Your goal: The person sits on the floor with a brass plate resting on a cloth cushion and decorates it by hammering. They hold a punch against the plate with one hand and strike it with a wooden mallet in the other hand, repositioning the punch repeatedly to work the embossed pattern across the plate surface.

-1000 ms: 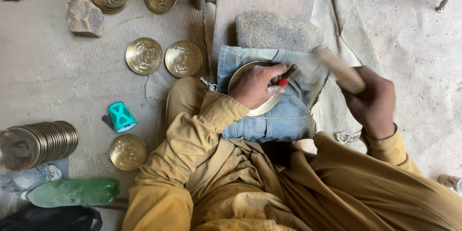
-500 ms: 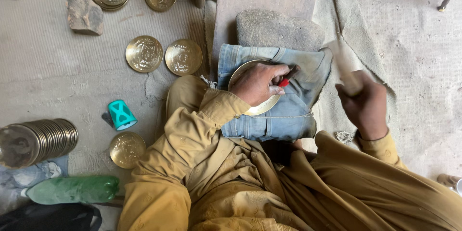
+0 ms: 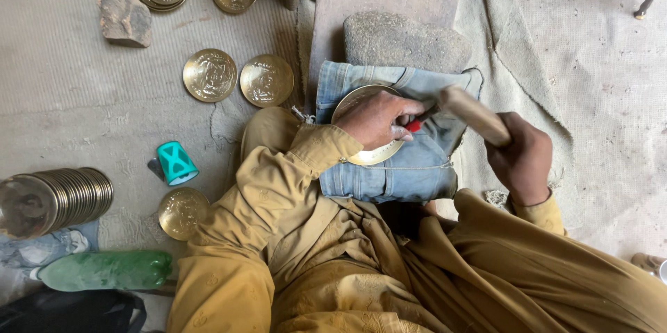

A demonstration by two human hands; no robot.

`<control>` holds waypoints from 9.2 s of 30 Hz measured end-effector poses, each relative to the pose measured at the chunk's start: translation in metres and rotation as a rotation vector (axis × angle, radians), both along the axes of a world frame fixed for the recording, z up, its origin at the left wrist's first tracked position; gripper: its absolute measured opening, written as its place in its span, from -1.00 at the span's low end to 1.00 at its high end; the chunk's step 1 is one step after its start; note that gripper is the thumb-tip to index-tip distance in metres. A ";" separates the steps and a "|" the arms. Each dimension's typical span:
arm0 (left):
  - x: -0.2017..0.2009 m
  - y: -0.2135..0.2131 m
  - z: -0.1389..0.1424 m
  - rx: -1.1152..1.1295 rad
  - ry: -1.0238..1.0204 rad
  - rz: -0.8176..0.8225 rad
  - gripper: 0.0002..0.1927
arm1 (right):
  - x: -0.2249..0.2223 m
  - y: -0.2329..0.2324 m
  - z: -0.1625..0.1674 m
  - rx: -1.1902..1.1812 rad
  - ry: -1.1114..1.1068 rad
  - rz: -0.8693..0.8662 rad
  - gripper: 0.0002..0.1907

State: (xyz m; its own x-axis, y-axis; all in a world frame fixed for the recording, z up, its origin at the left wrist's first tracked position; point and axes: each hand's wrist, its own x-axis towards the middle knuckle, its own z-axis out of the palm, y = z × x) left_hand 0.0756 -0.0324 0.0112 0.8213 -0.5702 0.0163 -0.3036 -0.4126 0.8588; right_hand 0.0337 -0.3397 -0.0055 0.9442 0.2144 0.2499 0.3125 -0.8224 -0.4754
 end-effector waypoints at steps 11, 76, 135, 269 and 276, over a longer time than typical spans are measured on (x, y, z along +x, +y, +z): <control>0.006 -0.002 -0.007 0.015 -0.023 -0.107 -0.47 | -0.019 0.002 -0.025 0.270 0.052 -0.082 -0.83; -0.113 0.049 0.032 0.273 -0.162 0.683 -0.76 | -0.023 0.012 -0.023 0.458 0.194 -0.116 -0.75; -0.013 -0.007 -0.002 -0.032 -0.063 0.084 -0.52 | 0.000 -0.004 0.024 0.127 0.146 0.012 -0.77; -0.057 0.047 0.001 -0.120 -0.153 0.562 -0.48 | 0.079 0.075 0.140 -0.031 0.198 0.617 -0.50; -0.049 0.052 -0.003 -0.201 -0.110 0.544 -0.47 | 0.059 0.085 0.122 0.167 0.288 0.463 -0.33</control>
State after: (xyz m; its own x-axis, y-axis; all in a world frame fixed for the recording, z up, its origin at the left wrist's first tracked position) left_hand 0.0265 0.0194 0.0083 0.9822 -0.0445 0.1823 -0.1858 -0.3669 0.9115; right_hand 0.0926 -0.2550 0.1164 0.7960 0.6021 0.0623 0.4612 -0.5366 -0.7066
